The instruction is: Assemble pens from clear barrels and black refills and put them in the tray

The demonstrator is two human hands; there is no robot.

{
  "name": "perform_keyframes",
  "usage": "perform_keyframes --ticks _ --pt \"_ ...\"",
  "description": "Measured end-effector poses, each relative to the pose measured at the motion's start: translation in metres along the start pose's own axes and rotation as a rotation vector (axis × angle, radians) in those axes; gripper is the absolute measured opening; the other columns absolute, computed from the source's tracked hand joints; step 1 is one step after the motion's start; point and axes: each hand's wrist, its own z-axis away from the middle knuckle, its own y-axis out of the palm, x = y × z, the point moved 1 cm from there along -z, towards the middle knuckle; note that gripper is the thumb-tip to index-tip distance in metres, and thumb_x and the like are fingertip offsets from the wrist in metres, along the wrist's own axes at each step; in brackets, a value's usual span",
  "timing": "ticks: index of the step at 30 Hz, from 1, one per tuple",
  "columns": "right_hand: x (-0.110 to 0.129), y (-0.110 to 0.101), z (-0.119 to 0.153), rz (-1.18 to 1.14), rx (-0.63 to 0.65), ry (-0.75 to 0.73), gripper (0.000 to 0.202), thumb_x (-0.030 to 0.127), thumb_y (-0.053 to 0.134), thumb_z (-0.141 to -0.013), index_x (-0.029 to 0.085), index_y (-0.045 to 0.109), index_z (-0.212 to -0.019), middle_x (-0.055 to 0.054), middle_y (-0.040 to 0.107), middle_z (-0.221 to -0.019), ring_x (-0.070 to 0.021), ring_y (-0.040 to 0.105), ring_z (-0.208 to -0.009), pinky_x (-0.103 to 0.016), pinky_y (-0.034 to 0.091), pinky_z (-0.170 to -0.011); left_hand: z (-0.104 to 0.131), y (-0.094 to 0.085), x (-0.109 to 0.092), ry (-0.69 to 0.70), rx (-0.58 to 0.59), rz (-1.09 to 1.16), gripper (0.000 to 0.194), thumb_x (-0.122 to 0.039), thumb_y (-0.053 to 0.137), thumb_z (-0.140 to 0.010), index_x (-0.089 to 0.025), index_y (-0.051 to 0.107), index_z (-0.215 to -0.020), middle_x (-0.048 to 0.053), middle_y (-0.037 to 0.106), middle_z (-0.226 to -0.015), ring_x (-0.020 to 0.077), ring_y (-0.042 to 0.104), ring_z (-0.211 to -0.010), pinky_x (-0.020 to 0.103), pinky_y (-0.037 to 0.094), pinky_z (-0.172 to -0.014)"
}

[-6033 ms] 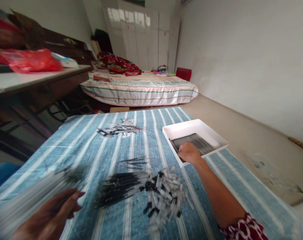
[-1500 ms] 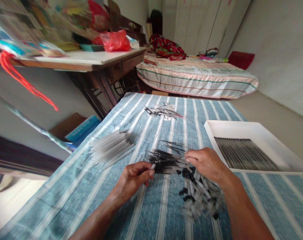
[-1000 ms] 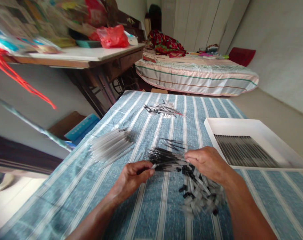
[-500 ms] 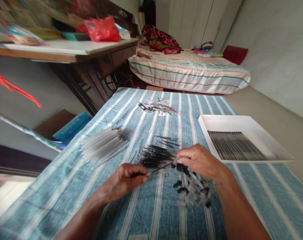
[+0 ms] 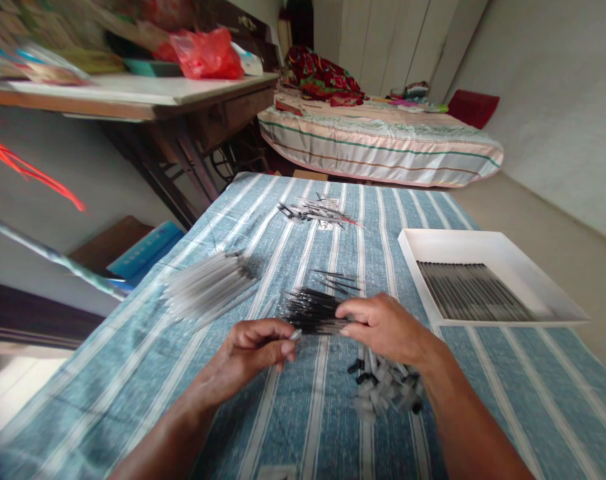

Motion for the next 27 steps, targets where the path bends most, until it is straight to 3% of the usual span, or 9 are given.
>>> perform_keyframes --ticks 3,6,12,15,22,27 --pt "-0.007 0.0 -0.004 0.197 0.111 0.118 0.018 0.015 0.057 -0.078 0.02 0.073 -0.085 -0.002 0.071 -0.072 -0.0158 0.063 -0.067 -0.023 0.037 -0.06 0.001 -0.002 -0.001 0.019 -0.055 0.113 0.023 -0.032 0.073 -0.072 -0.011 0.067 -0.081 0.002 0.065 -0.063 0.0089 0.053 -0.052 0.022 0.043 -0.053" --pt "-0.01 0.008 -0.009 0.323 0.189 0.133 0.023 0.012 0.055 -0.076 0.021 0.073 -0.085 -0.005 0.074 -0.08 -0.0215 0.067 -0.078 -0.026 0.037 -0.065 0.0 -0.002 0.0 0.021 -0.074 0.145 0.023 -0.03 0.075 -0.071 -0.011 0.068 -0.08 0.002 0.066 -0.062 0.0082 0.054 -0.05 0.021 0.044 -0.052" --pt "-0.015 0.017 -0.013 0.336 0.176 0.1 0.019 0.014 0.052 -0.076 0.019 0.069 -0.072 -0.004 0.07 -0.068 -0.0191 0.065 -0.069 -0.025 0.034 -0.059 0.0 0.002 0.004 0.011 -0.025 0.139 0.022 -0.031 0.075 -0.071 -0.012 0.069 -0.079 0.002 0.066 -0.063 0.0081 0.054 -0.051 0.021 0.044 -0.051" --pt "-0.014 0.015 -0.01 0.158 0.109 0.075 0.016 0.014 0.051 -0.076 0.018 0.064 -0.069 0.0 0.064 -0.061 -0.0138 0.059 -0.058 -0.022 0.033 -0.053 0.0 0.003 0.007 0.001 -0.014 0.118 0.021 -0.031 0.074 -0.072 -0.011 0.069 -0.08 0.002 0.065 -0.064 0.0084 0.054 -0.052 0.021 0.045 -0.052" --pt "0.006 0.022 -0.004 -0.687 -0.03 -0.025 0.008 0.021 0.059 -0.079 0.016 0.059 -0.074 -0.002 0.068 -0.065 -0.0117 0.063 -0.053 -0.019 0.046 -0.047 -0.001 0.005 0.01 -0.008 0.0 0.107 0.02 -0.03 0.07 -0.077 -0.011 0.068 -0.083 0.003 0.066 -0.069 0.0085 0.056 -0.054 0.022 0.045 -0.055" --pt "0.012 0.028 -0.008 -0.911 -0.171 -0.134 0.009 0.022 0.072 -0.074 0.015 0.067 -0.072 0.001 0.063 -0.062 -0.008 0.058 -0.043 -0.018 0.047 -0.041 -0.002 0.005 0.01 -0.013 0.006 0.109 0.022 -0.032 0.071 -0.075 -0.011 0.067 -0.083 0.003 0.066 -0.069 0.0084 0.055 -0.055 0.022 0.046 -0.056"
